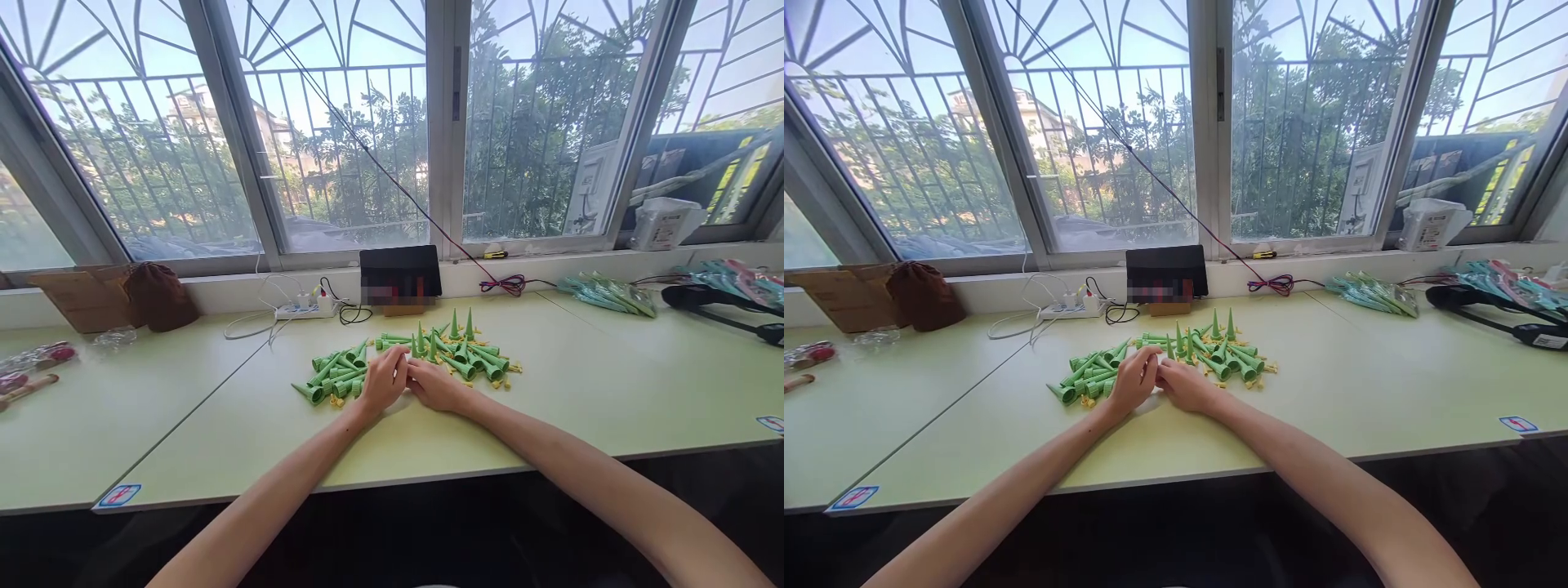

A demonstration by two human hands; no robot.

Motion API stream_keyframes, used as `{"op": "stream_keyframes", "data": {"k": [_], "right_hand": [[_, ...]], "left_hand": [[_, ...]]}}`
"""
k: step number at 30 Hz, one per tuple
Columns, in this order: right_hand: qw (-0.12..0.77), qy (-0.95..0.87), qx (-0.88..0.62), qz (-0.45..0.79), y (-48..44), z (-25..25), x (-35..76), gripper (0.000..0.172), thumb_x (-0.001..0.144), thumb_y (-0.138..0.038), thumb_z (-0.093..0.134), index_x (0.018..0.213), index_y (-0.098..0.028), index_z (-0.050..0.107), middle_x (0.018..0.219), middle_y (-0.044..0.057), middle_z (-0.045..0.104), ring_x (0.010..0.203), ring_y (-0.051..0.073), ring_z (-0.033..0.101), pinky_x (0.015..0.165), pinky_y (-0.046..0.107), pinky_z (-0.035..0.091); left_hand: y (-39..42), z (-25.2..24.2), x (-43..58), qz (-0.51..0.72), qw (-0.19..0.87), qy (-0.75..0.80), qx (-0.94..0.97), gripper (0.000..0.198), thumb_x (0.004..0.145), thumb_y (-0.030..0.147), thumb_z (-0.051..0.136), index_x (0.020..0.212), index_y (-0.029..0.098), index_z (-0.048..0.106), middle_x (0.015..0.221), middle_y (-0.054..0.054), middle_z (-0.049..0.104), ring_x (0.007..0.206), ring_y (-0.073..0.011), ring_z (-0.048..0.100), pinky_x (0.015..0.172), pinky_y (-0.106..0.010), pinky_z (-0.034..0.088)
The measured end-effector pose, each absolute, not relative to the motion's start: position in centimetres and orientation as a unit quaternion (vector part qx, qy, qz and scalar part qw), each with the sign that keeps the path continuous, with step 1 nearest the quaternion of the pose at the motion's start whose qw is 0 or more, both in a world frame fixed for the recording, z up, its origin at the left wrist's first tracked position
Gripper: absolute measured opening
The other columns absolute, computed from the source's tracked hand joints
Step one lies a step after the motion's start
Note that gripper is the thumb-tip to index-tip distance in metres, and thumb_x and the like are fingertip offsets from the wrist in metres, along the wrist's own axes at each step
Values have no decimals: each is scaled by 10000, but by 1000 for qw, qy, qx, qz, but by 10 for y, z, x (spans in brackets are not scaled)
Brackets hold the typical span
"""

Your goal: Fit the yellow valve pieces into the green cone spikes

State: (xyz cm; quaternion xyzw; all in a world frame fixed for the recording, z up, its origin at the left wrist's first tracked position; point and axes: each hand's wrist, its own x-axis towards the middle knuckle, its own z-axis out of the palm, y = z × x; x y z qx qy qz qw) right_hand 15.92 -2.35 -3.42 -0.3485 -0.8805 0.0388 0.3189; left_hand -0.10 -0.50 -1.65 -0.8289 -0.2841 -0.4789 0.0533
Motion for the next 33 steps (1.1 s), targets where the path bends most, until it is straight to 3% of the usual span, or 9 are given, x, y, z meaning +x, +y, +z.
{"op": "stream_keyframes", "data": {"k": [10,17,26,33], "right_hand": [[409,-853,-321,48,-26,-29,165,152,944,-104,450,833,-196,496,865,30,522,723,153,489,676,271,412],[457,-831,-314,46,-30,-21,170,151,962,-127,430,846,-201,492,852,25,493,715,152,475,671,271,401],[453,-827,-330,38,-31,-23,167,123,983,-208,475,871,-199,526,849,16,501,671,140,474,652,265,396],[418,-848,-324,36,-33,-23,166,152,1014,-217,424,964,-216,567,961,50,567,792,165,539,725,279,441]], "left_hand": [[2,-20,-3,-475,38,-333,-814,216,947,184,404,962,198,618,877,-52,717,791,-185,666,731,-291,479],[3,-17,-4,-452,16,-378,-808,244,964,207,383,974,200,627,727,-23,688,645,-182,638,642,-280,433],[4,-21,-4,-409,-29,-362,-837,273,986,231,345,1059,197,606,711,-10,666,600,-158,607,623,-260,421],[3,-18,-5,-416,-59,-336,-843,270,975,199,327,1054,194,586,668,5,627,572,-153,577,612,-266,417]]}}
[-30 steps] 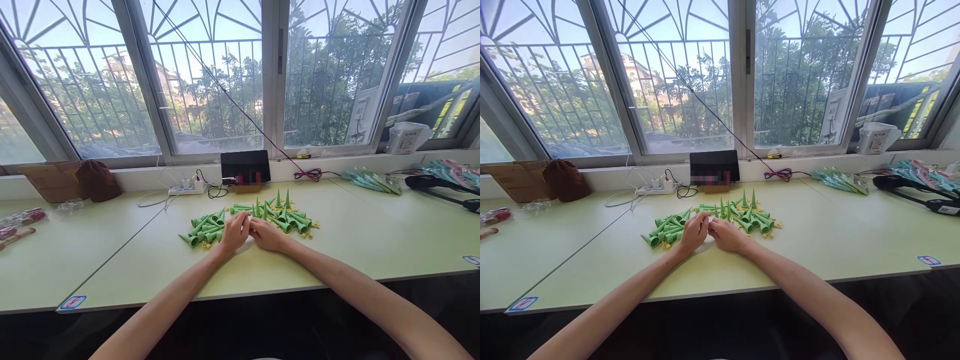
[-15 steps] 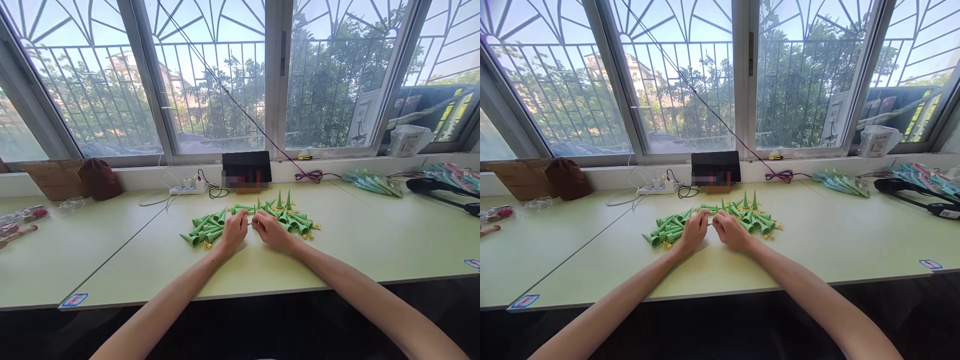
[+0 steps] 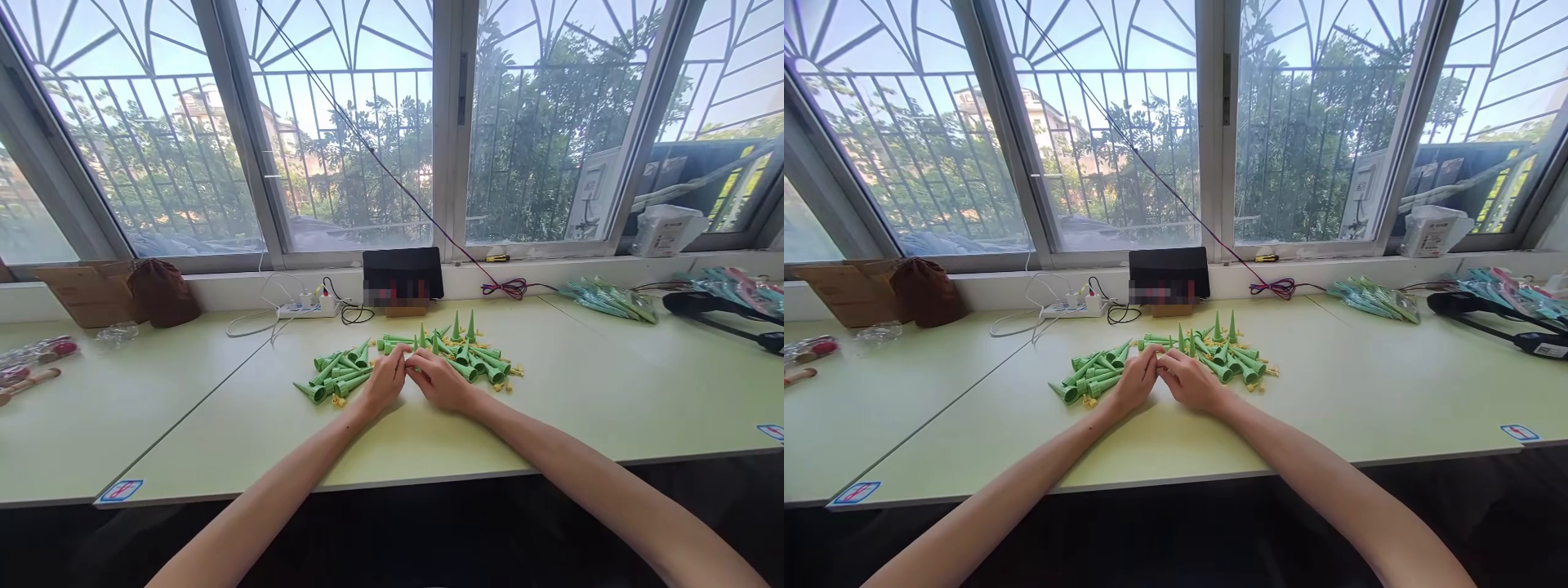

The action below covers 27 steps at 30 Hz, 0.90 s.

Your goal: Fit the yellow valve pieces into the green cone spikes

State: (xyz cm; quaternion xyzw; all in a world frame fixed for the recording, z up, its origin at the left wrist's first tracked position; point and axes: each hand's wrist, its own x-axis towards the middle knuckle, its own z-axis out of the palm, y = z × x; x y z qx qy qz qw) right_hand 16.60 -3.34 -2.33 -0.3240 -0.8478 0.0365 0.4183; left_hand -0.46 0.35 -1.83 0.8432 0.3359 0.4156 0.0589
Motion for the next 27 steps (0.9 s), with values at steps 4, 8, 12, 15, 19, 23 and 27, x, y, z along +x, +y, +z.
{"op": "stream_keyframes", "data": {"k": [4,8,12,15,19,23,27], "right_hand": [[440,-841,-315,18,-33,-23,165,208,1022,-216,380,914,-213,559,899,52,560,764,171,524,715,284,439],[493,-801,-340,-10,-31,-21,166,196,1018,-247,393,877,-217,526,836,43,537,709,172,494,672,283,412],[553,-750,-360,-35,-29,-19,168,225,1019,-267,386,816,-225,475,766,32,513,713,184,490,677,296,402],[581,-720,-377,-47,-28,-17,171,229,1016,-275,387,805,-225,460,751,26,500,678,178,474,656,296,393],[592,-704,-390,-47,-28,-16,172,241,1016,-285,390,788,-225,444,740,21,486,642,170,454,632,294,379],[599,-702,-383,-38,-28,-18,172,223,1022,-308,396,827,-222,459,738,16,500,622,162,449,624,291,378],[610,-694,-382,-27,-28,-18,172,255,1042,-333,334,854,-224,468,707,6,492,608,162,443,621,292,380]], "left_hand": [[1,-17,-3,432,63,318,842,264,989,215,331,1038,188,589,661,6,613,573,-153,570,605,-266,420],[-1,-13,-2,458,51,305,834,244,1002,243,356,1001,190,594,795,-31,659,698,-166,608,693,-282,457],[-2,-11,-2,431,49,283,855,221,1003,289,397,974,195,595,883,-45,664,801,-176,613,752,-291,467],[-2,-13,-1,403,43,272,873,166,974,303,467,987,188,587,895,-51,653,798,-180,600,740,-295,465],[0,-16,0,387,46,264,882,123,966,254,463,964,185,564,884,-54,638,781,-178,580,727,-298,456],[0,-15,-2,379,48,271,883,136,971,231,428,893,197,534,820,-34,603,744,-171,562,693,-287,435],[3,-11,-6,411,30,301,860,164,970,247,429,812,216,461,740,-5,552,668,-161,521,638,-276,396]]}}
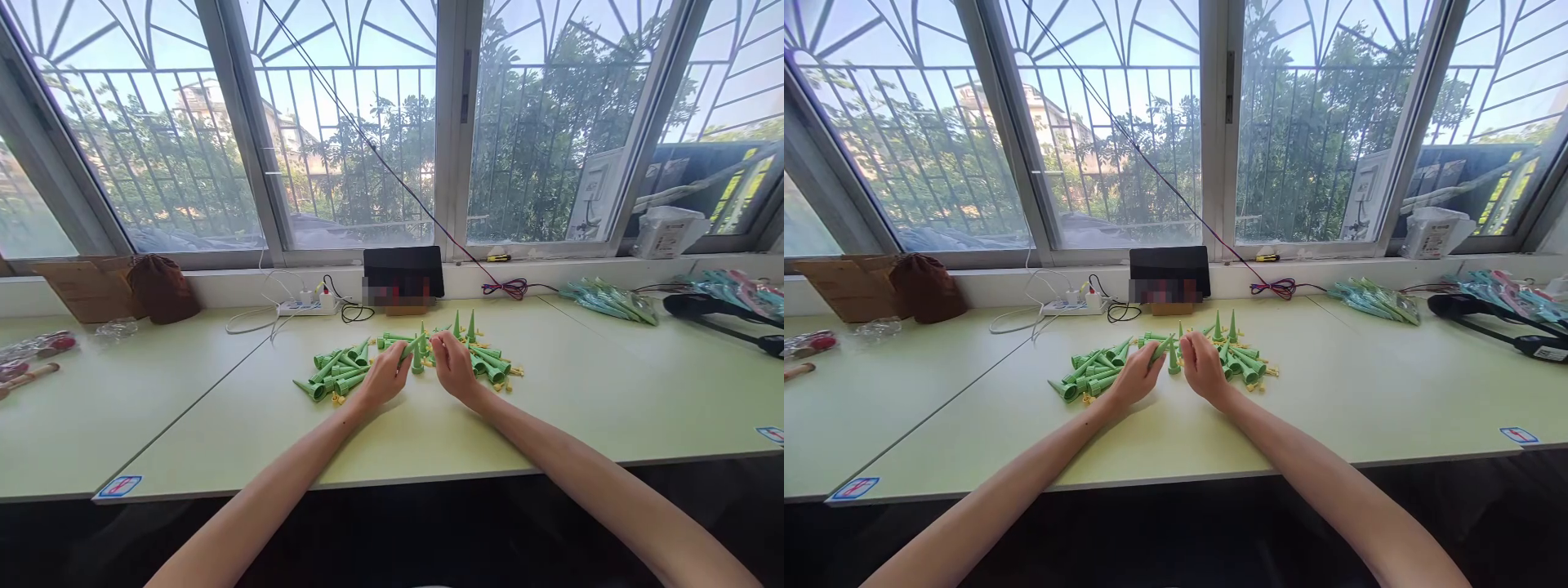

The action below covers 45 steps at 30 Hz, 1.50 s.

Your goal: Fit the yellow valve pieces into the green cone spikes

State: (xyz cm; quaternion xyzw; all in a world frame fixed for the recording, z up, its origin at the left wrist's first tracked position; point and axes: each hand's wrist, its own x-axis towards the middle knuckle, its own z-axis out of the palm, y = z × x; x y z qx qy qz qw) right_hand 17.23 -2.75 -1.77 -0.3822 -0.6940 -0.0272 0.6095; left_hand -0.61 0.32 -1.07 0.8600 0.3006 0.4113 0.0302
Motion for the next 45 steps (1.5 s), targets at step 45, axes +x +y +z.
{"op": "stream_keyframes", "data": {"k": [45], "right_hand": [[291,-927,-234,-33,-35,-21,69,261,985,-247,526,1192,-170,664,1114,108,653,1079,231,551,986,381,433]], "left_hand": [[25,28,-50,449,70,420,786,223,914,359,469,759,206,520,604,40,552,564,-127,477,613,-247,379]]}}
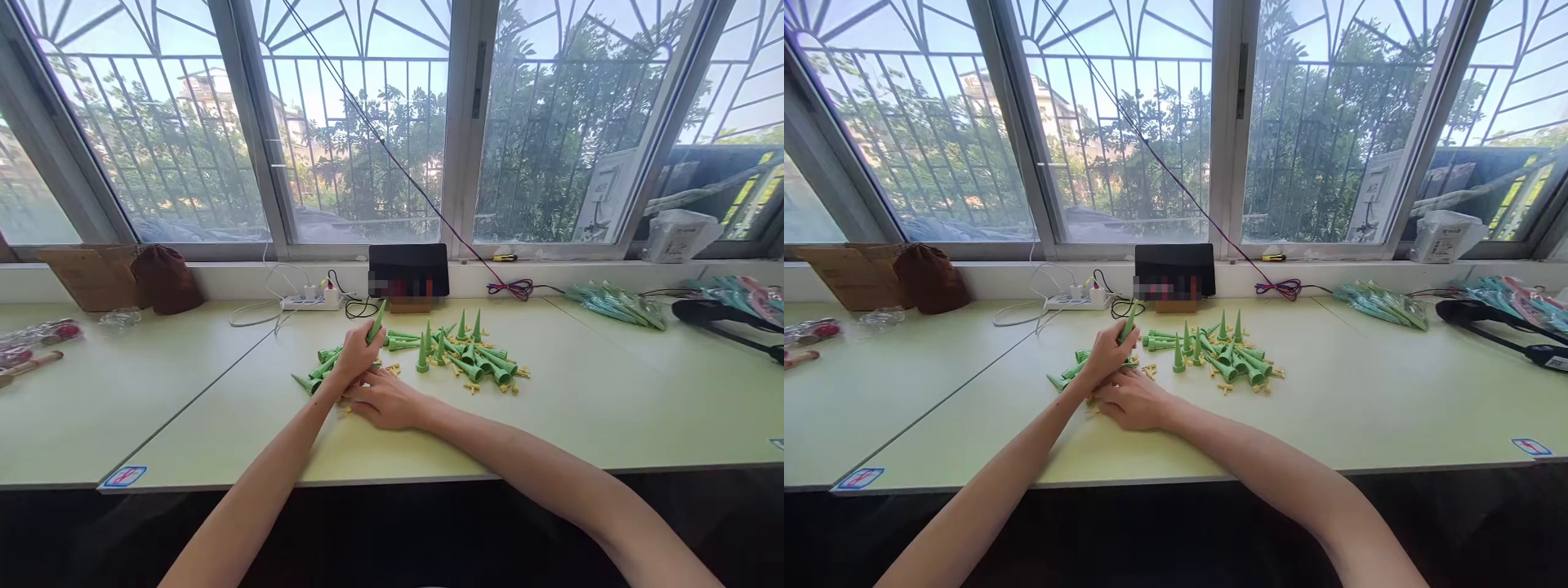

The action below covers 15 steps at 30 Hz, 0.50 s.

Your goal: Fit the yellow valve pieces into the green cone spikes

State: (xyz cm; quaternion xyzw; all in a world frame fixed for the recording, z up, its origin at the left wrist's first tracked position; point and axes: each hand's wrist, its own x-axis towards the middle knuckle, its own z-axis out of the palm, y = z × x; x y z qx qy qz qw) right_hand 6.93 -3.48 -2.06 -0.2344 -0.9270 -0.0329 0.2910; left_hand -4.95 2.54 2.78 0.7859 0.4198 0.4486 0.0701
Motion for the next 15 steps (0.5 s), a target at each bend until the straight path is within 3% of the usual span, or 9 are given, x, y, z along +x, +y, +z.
{"op": "stream_keyframes", "data": {"k": [9,15], "right_hand": [[246,-936,-250,-35,-37,-19,65,282,1010,-310,497,1195,-190,673,1209,109,646,1149,256,539,1006,431,417],[274,-927,-255,-32,-35,-21,65,247,998,-269,518,1142,-173,694,1121,99,674,1073,229,566,971,381,445]], "left_hand": [[27,29,-50,445,83,418,788,208,905,359,474,776,207,532,602,40,561,557,-129,480,616,-250,379],[30,29,-53,461,98,417,777,228,909,374,485,765,206,535,592,41,571,565,-131,509,622,-249,388]]}}
